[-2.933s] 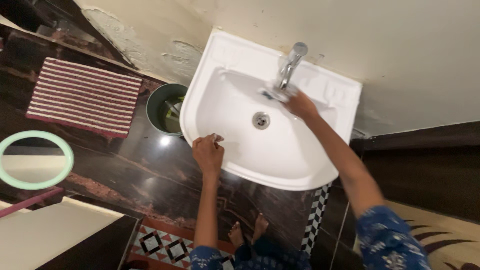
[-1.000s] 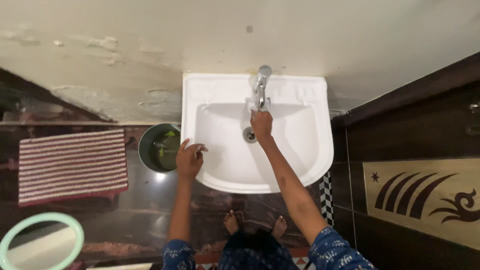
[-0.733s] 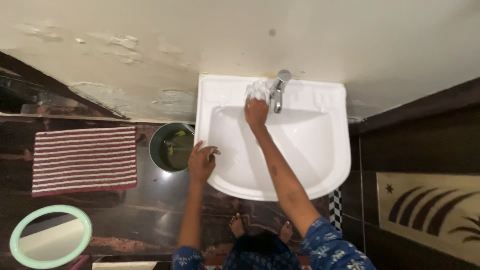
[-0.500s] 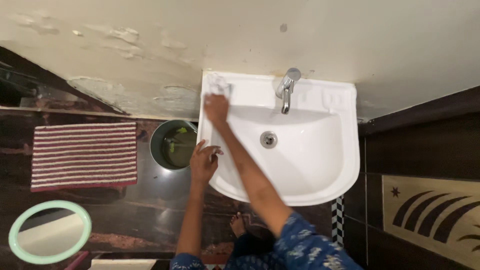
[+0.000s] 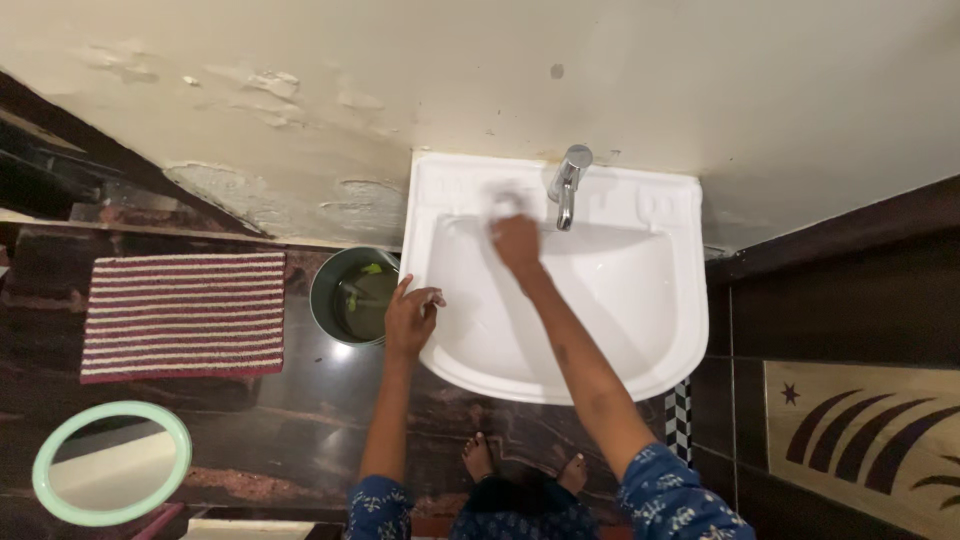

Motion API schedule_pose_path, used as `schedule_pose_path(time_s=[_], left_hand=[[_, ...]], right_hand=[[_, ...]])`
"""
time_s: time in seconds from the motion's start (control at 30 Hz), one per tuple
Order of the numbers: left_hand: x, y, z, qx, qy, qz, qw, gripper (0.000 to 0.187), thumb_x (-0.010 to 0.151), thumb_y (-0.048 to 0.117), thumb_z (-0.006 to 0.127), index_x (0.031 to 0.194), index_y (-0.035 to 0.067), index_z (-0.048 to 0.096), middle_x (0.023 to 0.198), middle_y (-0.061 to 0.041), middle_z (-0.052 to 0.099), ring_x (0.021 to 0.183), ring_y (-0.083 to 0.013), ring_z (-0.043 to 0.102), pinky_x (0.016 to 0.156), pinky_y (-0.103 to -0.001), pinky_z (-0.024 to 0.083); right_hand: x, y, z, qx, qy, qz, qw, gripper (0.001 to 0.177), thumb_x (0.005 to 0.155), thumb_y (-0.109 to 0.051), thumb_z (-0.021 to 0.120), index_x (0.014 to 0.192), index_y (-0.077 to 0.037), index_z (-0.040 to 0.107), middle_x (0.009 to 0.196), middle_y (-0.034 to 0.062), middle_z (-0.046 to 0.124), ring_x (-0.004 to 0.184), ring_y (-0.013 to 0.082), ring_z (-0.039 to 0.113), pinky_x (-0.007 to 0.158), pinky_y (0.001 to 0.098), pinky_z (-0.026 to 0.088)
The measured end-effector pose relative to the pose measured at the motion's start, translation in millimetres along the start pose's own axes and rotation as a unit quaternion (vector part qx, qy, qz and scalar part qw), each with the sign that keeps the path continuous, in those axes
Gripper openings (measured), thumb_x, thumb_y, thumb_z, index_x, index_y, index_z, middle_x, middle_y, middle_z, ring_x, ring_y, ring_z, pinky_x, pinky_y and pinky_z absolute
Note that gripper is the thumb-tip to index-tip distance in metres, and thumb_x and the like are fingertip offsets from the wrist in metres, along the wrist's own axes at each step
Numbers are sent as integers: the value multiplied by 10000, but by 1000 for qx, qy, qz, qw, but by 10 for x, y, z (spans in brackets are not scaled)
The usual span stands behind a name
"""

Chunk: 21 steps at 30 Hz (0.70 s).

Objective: The person cleans a sink and faucet using a cloth and soapy water, wiping the basin, the rim, and the metal fixtures, before rinsing the sink and washing their hands.

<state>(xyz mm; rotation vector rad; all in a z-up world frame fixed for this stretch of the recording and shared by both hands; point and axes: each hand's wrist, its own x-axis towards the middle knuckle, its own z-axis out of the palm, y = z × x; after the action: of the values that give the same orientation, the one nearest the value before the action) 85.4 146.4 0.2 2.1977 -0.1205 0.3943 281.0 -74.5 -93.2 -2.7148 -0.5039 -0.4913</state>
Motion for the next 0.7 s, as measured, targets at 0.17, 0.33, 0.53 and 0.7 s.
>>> schedule_pose_path(time_s=[0.17,0.33,0.53,0.7], left_hand=[[-38,-123,67,-6,15,2,1000,168,785,-82,641,822,71,700,933,-60,772,913,-231,734,1192,-468,400],[-2,-181,117,-15,17,-2,1000,199,797,-72,653,911,82,705,946,-46,781,967,-231,750,1204,-457,403],[3,-57,2,-35,60,27,997,705,800,-46,661,1466,-36,430,1494,-263,501,1299,-389,559,1217,-529,285],[37,-51,17,24,46,30,998,575,825,-9,690,1376,-6,528,1599,-288,344,1477,-451,366,1232,-562,258]], right_hand=[[125,244,70,-117,-42,99,987,488,1048,-382,547,703,-78,711,671,187,667,674,341,662,676,493,521],[611,-325,688,-75,-18,193,978,362,1022,-324,546,843,-66,725,793,158,713,791,320,669,769,511,496],[821,-1435,1060,80,3,153,985,384,959,-345,594,753,-46,718,761,222,689,781,369,669,763,517,521],[206,-1231,684,67,-109,23,992,454,1025,-349,538,752,-27,706,728,228,675,742,385,675,728,525,537]])
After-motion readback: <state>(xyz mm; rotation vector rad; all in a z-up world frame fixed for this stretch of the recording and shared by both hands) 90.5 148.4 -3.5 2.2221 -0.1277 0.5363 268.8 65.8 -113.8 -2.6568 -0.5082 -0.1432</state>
